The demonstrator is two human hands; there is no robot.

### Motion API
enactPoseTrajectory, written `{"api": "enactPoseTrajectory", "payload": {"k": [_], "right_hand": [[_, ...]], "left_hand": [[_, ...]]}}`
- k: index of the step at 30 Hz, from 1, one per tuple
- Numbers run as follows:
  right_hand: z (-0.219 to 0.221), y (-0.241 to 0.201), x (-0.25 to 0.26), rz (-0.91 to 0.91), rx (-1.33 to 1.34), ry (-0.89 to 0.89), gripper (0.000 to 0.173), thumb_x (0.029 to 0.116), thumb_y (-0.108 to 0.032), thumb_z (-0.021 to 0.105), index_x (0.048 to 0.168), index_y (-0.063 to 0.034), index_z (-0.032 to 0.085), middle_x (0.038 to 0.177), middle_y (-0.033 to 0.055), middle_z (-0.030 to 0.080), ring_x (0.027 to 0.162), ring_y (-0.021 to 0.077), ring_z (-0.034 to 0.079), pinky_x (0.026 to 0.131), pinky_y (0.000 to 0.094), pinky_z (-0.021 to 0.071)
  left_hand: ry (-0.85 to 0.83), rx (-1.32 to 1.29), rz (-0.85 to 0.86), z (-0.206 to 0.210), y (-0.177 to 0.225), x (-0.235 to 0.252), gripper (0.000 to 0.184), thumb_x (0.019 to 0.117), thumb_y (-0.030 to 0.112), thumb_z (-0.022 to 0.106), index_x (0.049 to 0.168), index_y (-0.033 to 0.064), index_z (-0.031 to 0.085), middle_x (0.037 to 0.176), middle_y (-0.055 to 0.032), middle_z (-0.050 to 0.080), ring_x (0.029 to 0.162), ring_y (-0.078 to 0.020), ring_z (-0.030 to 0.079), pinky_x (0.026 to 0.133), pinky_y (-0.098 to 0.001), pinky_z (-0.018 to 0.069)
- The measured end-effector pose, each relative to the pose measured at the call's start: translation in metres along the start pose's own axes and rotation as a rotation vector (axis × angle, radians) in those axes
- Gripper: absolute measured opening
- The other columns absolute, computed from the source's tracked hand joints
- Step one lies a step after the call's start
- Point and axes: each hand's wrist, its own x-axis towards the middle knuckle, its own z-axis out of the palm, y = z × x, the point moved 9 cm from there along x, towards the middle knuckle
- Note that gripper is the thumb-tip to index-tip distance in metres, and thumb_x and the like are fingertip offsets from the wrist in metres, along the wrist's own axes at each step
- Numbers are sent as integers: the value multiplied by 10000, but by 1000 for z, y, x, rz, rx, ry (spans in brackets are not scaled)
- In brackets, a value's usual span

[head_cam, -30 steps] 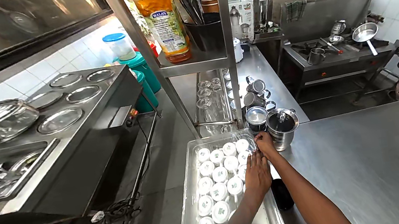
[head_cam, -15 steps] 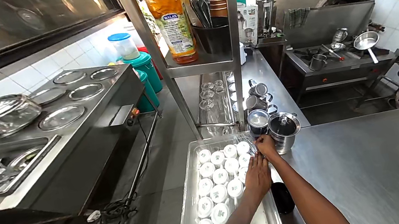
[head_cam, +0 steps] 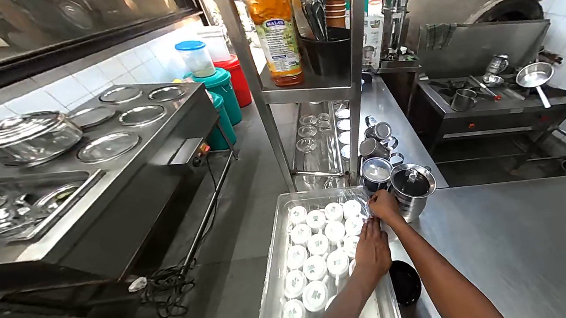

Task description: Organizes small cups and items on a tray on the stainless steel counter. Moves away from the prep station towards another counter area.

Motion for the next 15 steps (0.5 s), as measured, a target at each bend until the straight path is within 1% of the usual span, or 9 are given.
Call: {"api": "enactPoseTrajectory", "payload": {"k": [3,4,6,8,9,11,12,14,15], "right_hand": [[8,-2,0,-15,-43,-29,428,982,-455,626,1055,-46,730,1043,210,721,1014,395,690,867,632,530],[14,0,-1,-29,3,-53,454,1006,-461,591,1086,-32,715,1057,226,711,1014,406,684,865,636,528],[24,4,-6,-55,180,-117,473,1063,-433,511,1192,-6,669,1115,269,674,1025,423,656,879,637,508],[34,12,-6,-65,331,-151,490,1094,-424,444,1281,-18,643,1155,261,659,1035,392,640,904,607,499],[37,16,-5,-67,386,-142,498,1102,-425,422,1304,-22,633,1153,249,653,1024,370,631,901,584,494],[43,23,1,-69,446,-110,502,1102,-430,419,1333,-37,631,1227,239,659,1115,357,638,980,580,490],[46,26,6,-66,479,-97,490,1101,-420,427,1322,-36,636,1218,227,664,1117,336,641,988,560,495],[50,29,9,-21,557,-112,470,1098,-411,446,1332,-46,626,1168,204,664,1045,294,639,926,511,514],[52,30,7,15,601,-130,467,1096,-423,448,1353,-66,605,1121,186,640,963,273,610,843,485,504]], "left_hand": [[-34,17,9,4,1,2,568,1030,208,341,1557,0,380,1697,-229,151,1589,-371,74,1287,-533,53],[-45,26,7,3,2,2,577,1026,206,356,1560,-12,365,1694,-242,149,1588,-380,73,1285,-540,50],[-44,33,-14,1,5,2,542,1021,185,404,1509,-49,430,1679,-266,177,1581,-402,95,1284,-549,69],[-39,39,-64,2,10,1,495,1023,134,409,1471,-65,476,1681,-266,171,1581,-407,83,1287,-542,74],[-42,47,-87,3,12,1,489,1022,109,405,1471,-73,473,1683,-269,158,1582,-411,72,1287,-538,75],[-42,53,-106,6,17,0,496,1011,112,426,1464,-85,476,1680,-289,137,1581,-422,46,1285,-547,52],[-38,52,-106,8,18,0,496,1007,128,440,1456,-76,491,1680,-287,141,1582,-419,40,1287,-551,38],[-60,32,-75,13,25,-3,510,994,173,487,1444,-65,510,1676,-299,136,1580,-433,23,1280,-573,15],[-79,4,-50,16,31,-8,520,982,199,522,1431,-62,524,1671,-311,140,1576,-447,23,1278,-580,18]]}}
